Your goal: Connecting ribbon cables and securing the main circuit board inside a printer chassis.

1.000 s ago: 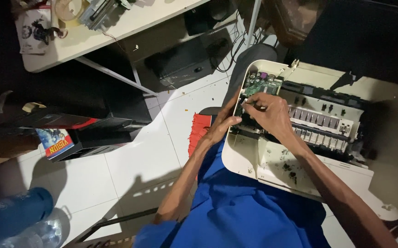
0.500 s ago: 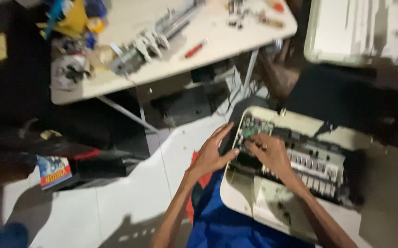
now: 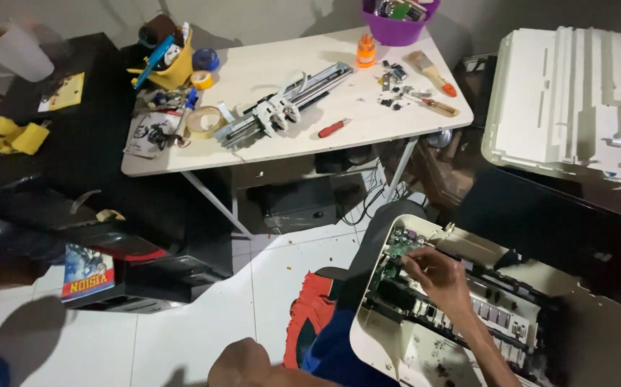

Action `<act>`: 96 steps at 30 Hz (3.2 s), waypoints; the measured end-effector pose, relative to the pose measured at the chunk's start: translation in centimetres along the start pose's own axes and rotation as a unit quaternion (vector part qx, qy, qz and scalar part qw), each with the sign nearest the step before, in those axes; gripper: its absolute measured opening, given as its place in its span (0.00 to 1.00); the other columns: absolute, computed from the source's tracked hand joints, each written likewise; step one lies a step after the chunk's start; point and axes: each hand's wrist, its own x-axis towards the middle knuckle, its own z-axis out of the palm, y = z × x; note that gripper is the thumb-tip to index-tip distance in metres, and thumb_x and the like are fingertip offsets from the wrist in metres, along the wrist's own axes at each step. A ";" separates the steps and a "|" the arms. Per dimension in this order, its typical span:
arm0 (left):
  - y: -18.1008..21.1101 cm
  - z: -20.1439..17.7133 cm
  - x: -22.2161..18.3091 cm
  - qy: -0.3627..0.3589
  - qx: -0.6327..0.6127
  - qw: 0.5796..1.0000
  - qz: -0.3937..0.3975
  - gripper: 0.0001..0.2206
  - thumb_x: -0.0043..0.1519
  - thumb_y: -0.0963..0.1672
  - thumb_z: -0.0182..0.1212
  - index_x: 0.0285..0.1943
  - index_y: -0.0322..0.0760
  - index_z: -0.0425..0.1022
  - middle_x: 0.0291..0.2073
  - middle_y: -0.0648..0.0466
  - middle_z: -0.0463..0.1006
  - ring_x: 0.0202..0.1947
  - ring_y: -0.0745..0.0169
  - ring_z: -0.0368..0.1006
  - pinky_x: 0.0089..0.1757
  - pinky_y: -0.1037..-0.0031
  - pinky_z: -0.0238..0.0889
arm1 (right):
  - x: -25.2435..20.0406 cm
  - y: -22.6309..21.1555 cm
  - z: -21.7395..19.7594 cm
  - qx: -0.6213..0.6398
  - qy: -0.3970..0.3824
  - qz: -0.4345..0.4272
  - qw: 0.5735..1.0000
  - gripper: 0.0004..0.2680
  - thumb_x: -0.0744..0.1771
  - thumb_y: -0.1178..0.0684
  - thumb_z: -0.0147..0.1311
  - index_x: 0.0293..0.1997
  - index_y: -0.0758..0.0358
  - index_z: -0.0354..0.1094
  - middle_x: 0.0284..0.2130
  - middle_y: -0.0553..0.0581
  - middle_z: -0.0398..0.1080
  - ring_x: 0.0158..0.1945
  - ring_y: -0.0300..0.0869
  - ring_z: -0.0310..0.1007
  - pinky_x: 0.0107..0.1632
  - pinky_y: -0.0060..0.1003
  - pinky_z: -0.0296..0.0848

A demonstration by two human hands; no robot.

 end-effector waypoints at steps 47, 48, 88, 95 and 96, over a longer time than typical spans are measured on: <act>-44.0 -1.2 23.5 -0.124 0.585 0.797 0.084 0.34 0.63 0.60 0.59 0.72 0.39 0.68 0.76 0.43 0.51 0.78 0.49 0.39 0.66 0.27 0.18 | -3.5 0.7 -4.8 -0.160 0.118 -0.114 0.973 0.05 0.66 0.51 0.63 0.43 0.54 0.79 0.26 0.46 0.81 0.19 0.29 0.72 0.22 0.25 0.74; -44.0 -1.2 23.6 -0.124 0.586 0.796 0.085 0.34 0.63 0.60 0.59 0.72 0.39 0.68 0.76 0.43 0.51 0.78 0.49 0.39 0.66 0.27 0.18 | -3.5 0.7 -4.8 -0.159 0.119 -0.115 0.973 0.05 0.66 0.51 0.63 0.43 0.54 0.79 0.26 0.46 0.81 0.19 0.29 0.72 0.22 0.25 0.74; -27.9 2.8 8.0 -0.065 -0.173 0.948 -0.261 0.06 0.63 0.46 0.72 0.45 0.46 0.86 0.34 0.52 0.86 0.37 0.67 0.82 0.41 0.72 0.77 | 1.6 -5.9 -6.7 -0.062 0.121 -0.230 0.964 0.08 0.71 0.67 0.63 0.55 0.67 0.77 0.39 0.63 0.74 0.40 0.55 0.78 0.36 0.43 0.77; -28.0 1.2 6.7 -0.058 -0.200 0.909 -0.361 0.11 0.55 0.44 0.78 0.44 0.37 0.85 0.34 0.49 0.85 0.34 0.69 0.80 0.34 0.78 0.80 | 1.4 -5.6 -4.7 -0.047 0.091 -0.253 0.962 0.11 0.66 0.72 0.66 0.53 0.71 0.78 0.38 0.70 0.77 0.40 0.60 0.80 0.36 0.43 0.78; -27.5 0.9 7.0 -0.059 -0.200 0.908 -0.362 0.11 0.55 0.44 0.78 0.44 0.37 0.85 0.34 0.49 0.85 0.34 0.69 0.80 0.34 0.78 0.80 | 1.6 -5.0 -4.5 -0.045 0.091 -0.251 0.963 0.11 0.66 0.72 0.66 0.53 0.71 0.78 0.38 0.70 0.77 0.40 0.60 0.80 0.36 0.43 0.78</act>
